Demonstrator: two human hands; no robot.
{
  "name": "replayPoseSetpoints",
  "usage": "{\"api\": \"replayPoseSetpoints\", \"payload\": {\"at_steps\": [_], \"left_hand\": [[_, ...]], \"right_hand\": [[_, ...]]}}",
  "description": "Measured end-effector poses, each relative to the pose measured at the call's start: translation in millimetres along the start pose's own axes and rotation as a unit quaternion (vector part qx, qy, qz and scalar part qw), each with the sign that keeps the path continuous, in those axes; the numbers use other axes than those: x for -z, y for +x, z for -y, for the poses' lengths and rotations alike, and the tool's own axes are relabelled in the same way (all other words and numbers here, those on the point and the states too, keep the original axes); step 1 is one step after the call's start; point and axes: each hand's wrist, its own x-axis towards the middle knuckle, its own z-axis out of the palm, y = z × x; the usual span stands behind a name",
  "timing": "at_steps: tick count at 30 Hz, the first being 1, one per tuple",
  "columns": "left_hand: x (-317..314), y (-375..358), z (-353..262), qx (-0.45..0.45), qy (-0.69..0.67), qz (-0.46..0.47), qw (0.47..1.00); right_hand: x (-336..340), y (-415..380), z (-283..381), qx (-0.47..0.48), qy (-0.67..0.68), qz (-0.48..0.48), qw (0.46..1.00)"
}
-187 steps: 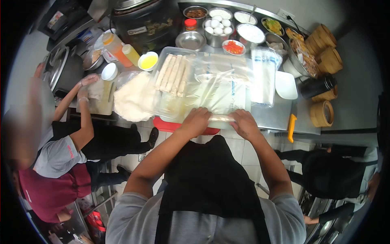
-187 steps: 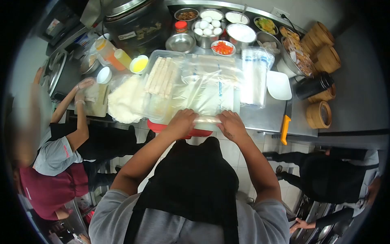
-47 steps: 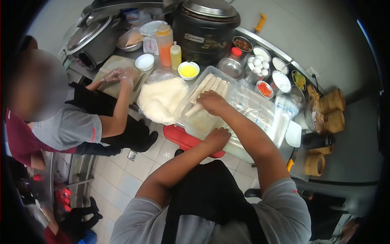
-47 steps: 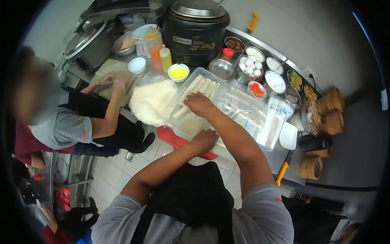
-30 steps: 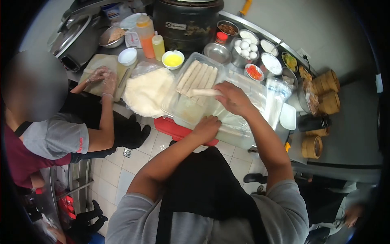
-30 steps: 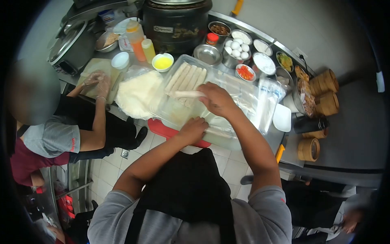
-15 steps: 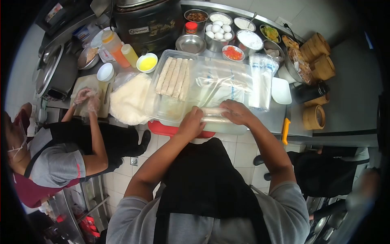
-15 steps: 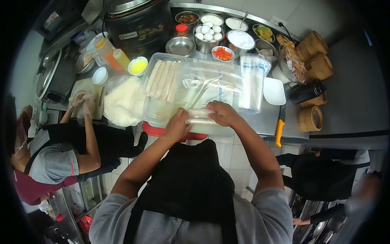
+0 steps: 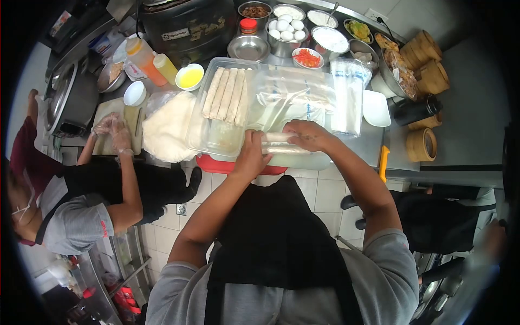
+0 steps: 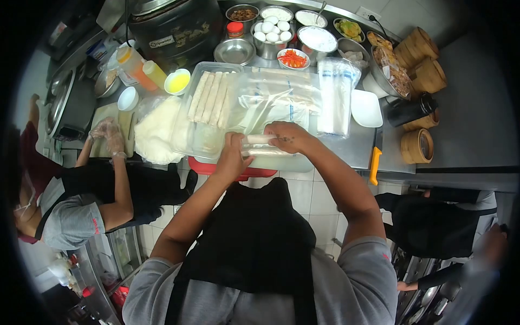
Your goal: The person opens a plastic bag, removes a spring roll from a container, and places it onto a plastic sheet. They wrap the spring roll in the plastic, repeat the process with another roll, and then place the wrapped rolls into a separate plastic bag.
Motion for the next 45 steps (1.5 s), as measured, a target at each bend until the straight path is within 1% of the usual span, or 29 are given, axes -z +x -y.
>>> {"api": "replayPoseSetpoints", "payload": {"at_steps": [3, 5, 7, 9, 10, 12, 13, 14, 15, 16, 17, 19, 22, 25, 26, 27, 29, 31, 33, 35, 37, 39, 41, 43, 45], "left_hand": [[1.8, -0.4, -5.0, -0.005, 0.035, -0.018, 0.999], [5.1, -0.3, -10.6, 0.008, 0.047, -0.010, 0.999], [4.1, -0.1, -11.6, 0.019, 0.059, -0.001, 0.998], [1.7, -0.3, -8.0, -0.057, 0.102, -0.043, 0.992], [1.6, 0.6, -6.7, -0.059, 0.101, -0.040, 0.992], [2.8, 3.9, -4.1, -0.100, 0.088, 0.003, 0.991], [3.4, 4.6, -3.6, -0.101, 0.088, 0.003, 0.991], [4.0, 5.2, -3.2, -0.102, 0.093, 0.023, 0.990], [4.9, 6.0, -3.6, -0.103, 0.097, 0.043, 0.989], [5.4, 6.7, -4.2, -0.103, 0.096, 0.043, 0.989], [5.7, 7.0, -4.9, -0.098, 0.106, 0.050, 0.988], [5.2, 8.2, -3.8, -0.094, 0.114, 0.057, 0.987], [2.2, 8.2, -0.2, -0.096, 0.099, 0.058, 0.989], [2.8, 8.7, -2.2, -0.095, 0.113, 0.055, 0.987], [3.9, 8.5, -3.4, -0.076, 0.116, 0.068, 0.988], [5.3, 8.8, -4.8, -0.058, 0.119, 0.080, 0.988], [6.7, 9.6, -4.2, -0.065, 0.127, 0.089, 0.986], [7.9, 10.8, -3.3, -0.070, 0.135, 0.093, 0.984], [9.2, 11.2, -2.4, -0.090, 0.137, 0.094, 0.982], [7.1, 11.0, 2.4, -0.087, 0.121, 0.096, 0.984], [8.5, 11.0, -0.4, -0.084, 0.106, 0.097, 0.986], [9.2, 9.0, -5.0, -0.041, 0.085, 0.109, 0.990], [9.4, 8.6, -6.2, -0.036, 0.084, 0.110, 0.990], [10.4, 8.2, -6.1, -0.030, 0.084, 0.109, 0.990], [10.5, 8.4, -4.3, -0.054, 0.102, 0.103, 0.988]], "right_hand": [[-6.1, 0.7, -4.0, -0.007, 0.009, 0.013, 1.000], [-10.9, 3.1, -12.0, -0.004, 0.011, 0.015, 1.000], [-13.5, 3.4, -17.8, 0.051, 0.005, 0.010, 0.999], [-16.1, 3.3, -21.0, 0.047, 0.009, 0.013, 0.999], [-17.1, 3.4, -21.0, 0.046, 0.011, 0.017, 0.999], [-19.9, 4.3, -20.5, 0.034, -0.003, 0.024, 0.999], [-20.7, 4.6, -20.6, 0.023, -0.019, 0.031, 0.999], [-19.6, 2.4, -21.9, 0.023, -0.019, 0.031, 0.999], [-17.1, -1.9, -24.5, 0.042, 0.009, 0.013, 0.999], [-14.7, -6.7, -27.7, 0.060, 0.038, -0.005, 0.997], [-13.0, -10.5, -32.1, 0.059, 0.038, -0.006, 0.998], [-8.9, -16.6, -44.9, 0.005, 0.011, 0.006, 1.000], [-4.0, -31.8, -61.8, 0.005, 0.049, -0.004, 0.999], [-3.6, -27.8, -69.0, 0.003, 0.017, 0.017, 1.000], [-3.4, -27.7, -70.5, 0.000, 0.019, 0.014, 1.000], [-1.9, -27.9, -69.7, 0.004, 0.046, 0.010, 0.999], [-1.3, -29.2, -66.4, 0.007, 0.075, 0.003, 0.997], [0.4, -28.7, -62.0, -0.031, 0.059, 0.009, 0.998], [1.1, -28.2, -64.9, -0.040, 0.062, 0.018, 0.997], [1.7, -27.2, -65.7, -0.046, 0.064, 0.028, 0.996], [6.8, -33.0, -53.0, -0.064, 0.044, 0.016, 0.997], [0.3, -33.7, -55.5, -0.042, 0.034, 0.007, 0.999], [-3.9, -33.3, -58.3, -0.020, 0.024, -0.002, 1.000], [-2.2, -32.1, -53.1, -0.050, 0.000, 0.017, 0.999], [0.3, -33.7, -49.9, -0.056, 0.008, 0.017, 0.998]]}}
